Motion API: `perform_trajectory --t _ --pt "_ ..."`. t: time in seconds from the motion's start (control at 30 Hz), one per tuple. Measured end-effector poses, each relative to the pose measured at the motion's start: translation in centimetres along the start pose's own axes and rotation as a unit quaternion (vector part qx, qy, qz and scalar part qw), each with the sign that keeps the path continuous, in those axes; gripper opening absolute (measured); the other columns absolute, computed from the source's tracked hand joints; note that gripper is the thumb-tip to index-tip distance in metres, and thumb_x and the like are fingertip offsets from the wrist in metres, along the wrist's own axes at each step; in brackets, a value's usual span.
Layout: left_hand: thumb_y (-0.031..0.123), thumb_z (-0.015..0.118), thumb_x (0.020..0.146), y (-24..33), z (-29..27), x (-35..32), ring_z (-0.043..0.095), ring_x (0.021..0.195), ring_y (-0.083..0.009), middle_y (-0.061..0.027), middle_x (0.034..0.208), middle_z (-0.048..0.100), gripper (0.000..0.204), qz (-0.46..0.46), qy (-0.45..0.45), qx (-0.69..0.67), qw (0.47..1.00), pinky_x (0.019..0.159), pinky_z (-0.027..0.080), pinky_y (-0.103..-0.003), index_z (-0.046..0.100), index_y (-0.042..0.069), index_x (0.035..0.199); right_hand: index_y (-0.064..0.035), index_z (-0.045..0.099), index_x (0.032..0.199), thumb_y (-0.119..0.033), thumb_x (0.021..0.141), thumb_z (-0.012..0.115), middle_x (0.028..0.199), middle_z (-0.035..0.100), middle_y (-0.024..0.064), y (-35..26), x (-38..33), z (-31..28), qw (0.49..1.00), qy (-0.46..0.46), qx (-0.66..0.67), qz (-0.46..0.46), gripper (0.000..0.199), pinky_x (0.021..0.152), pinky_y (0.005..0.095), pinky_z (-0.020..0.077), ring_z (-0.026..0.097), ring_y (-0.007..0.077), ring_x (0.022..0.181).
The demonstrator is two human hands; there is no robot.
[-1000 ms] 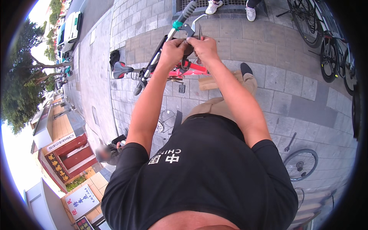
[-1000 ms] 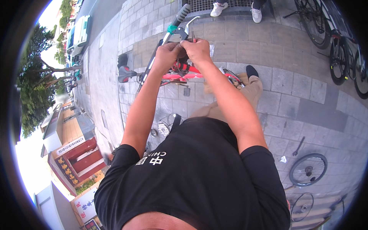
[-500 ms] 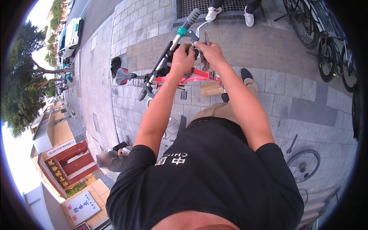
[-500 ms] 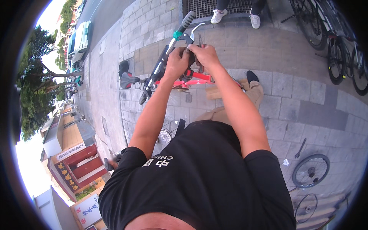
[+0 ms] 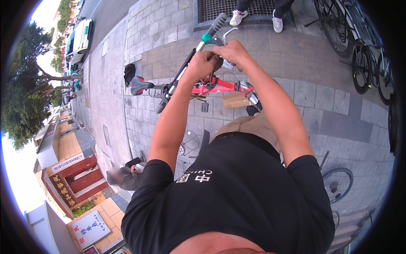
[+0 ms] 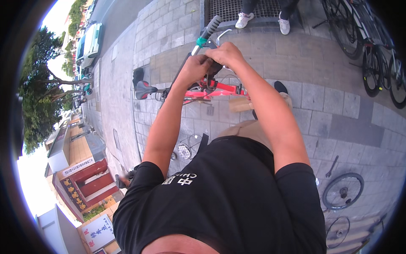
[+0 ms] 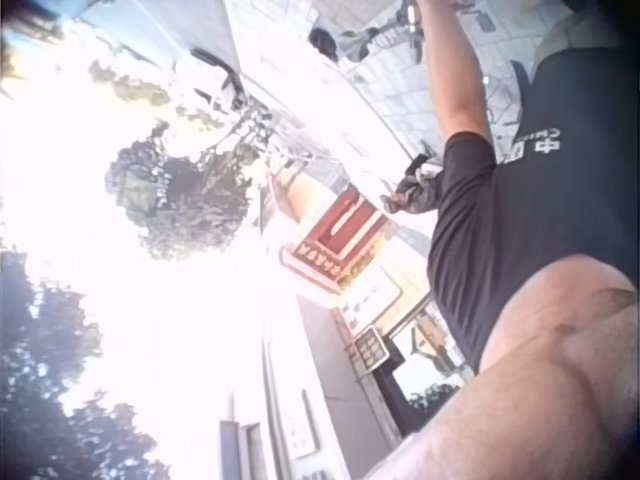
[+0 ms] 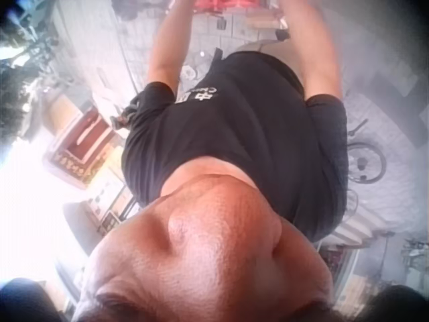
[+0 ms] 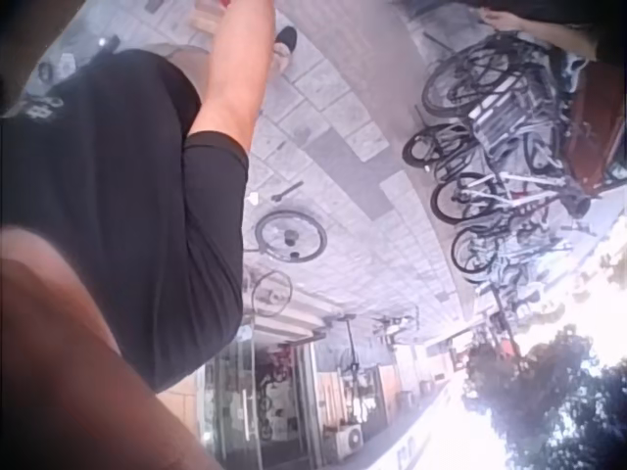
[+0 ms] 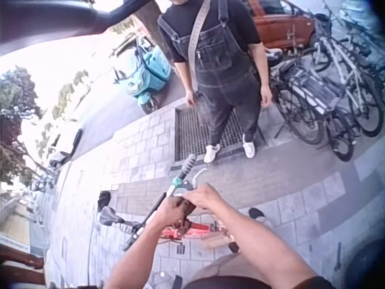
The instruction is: The person assembles a red bicycle on a sidewalk, attaching the handlebar to the frame and tightening bolts with a wrench. They adjust the handlebar position and secure components while another person stands nearby.
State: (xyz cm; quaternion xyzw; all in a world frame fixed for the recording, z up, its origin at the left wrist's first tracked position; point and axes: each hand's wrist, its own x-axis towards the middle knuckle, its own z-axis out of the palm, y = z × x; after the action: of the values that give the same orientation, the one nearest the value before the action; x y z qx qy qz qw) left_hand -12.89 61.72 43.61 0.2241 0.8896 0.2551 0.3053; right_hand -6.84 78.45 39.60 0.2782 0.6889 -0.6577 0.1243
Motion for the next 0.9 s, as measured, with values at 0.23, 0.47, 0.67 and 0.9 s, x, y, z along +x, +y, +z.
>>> perform_trajectory --t 0.23,0.47,0.67,0.9 --pt "0.017 0.066 0.104 -3.2 1.3 1.6 0.071 0.081 -0.0134 -0.0094 0.092 0.077 0.030 -0.021 -0.005 -0.161 0.987 0.075 0.058 -0.030 0.074 -0.009 0.116 0.0023 0.072 0.075 -0.045 0.074 0.076 0.067 0.066 0.0107 -1.4 -0.1 -0.4 0.998 -0.021 -0.061 0.014 0.048 0.052 0.0379 0.0455 0.060 0.0198 0.056" --pt "0.008 0.070 0.099 -1.7 2.4 1.3 0.071 0.075 -0.0167 -0.0117 0.091 0.075 0.021 -0.036 0.037 -0.231 0.972 0.069 0.059 -0.032 0.070 -0.010 0.107 -0.0034 0.065 0.069 -0.041 0.078 0.074 0.058 0.054 0.0057 0.2 1.3 0.0 0.999 -0.041 -0.022 0.014 0.040 0.042 0.0409 0.0362 0.051 0.0178 0.048" --pt "0.010 0.070 0.099 -1.8 3.7 1.0 0.073 0.083 -0.0208 -0.0138 0.093 0.075 0.019 -0.047 0.087 -0.228 0.969 0.073 0.060 -0.035 0.068 -0.008 0.106 -0.0025 0.065 0.068 -0.039 0.079 0.075 0.059 0.057 0.0062 -0.2 0.7 0.4 0.999 -0.032 -0.014 0.024 0.039 0.045 0.0391 0.0386 0.053 0.0166 0.049" --pt "0.020 0.072 0.095 -0.6 6.8 -0.3 0.075 0.094 -0.0378 -0.0197 0.099 0.077 0.022 0.011 0.283 -0.013 0.959 0.085 0.057 -0.046 0.069 0.001 0.104 -0.0048 0.061 0.070 -0.041 0.084 0.072 0.057 0.050 0.0021 1.1 2.0 1.1 1.000 -0.011 0.012 0.002 0.040 0.042 0.0398 0.0343 0.045 0.0155 0.046"
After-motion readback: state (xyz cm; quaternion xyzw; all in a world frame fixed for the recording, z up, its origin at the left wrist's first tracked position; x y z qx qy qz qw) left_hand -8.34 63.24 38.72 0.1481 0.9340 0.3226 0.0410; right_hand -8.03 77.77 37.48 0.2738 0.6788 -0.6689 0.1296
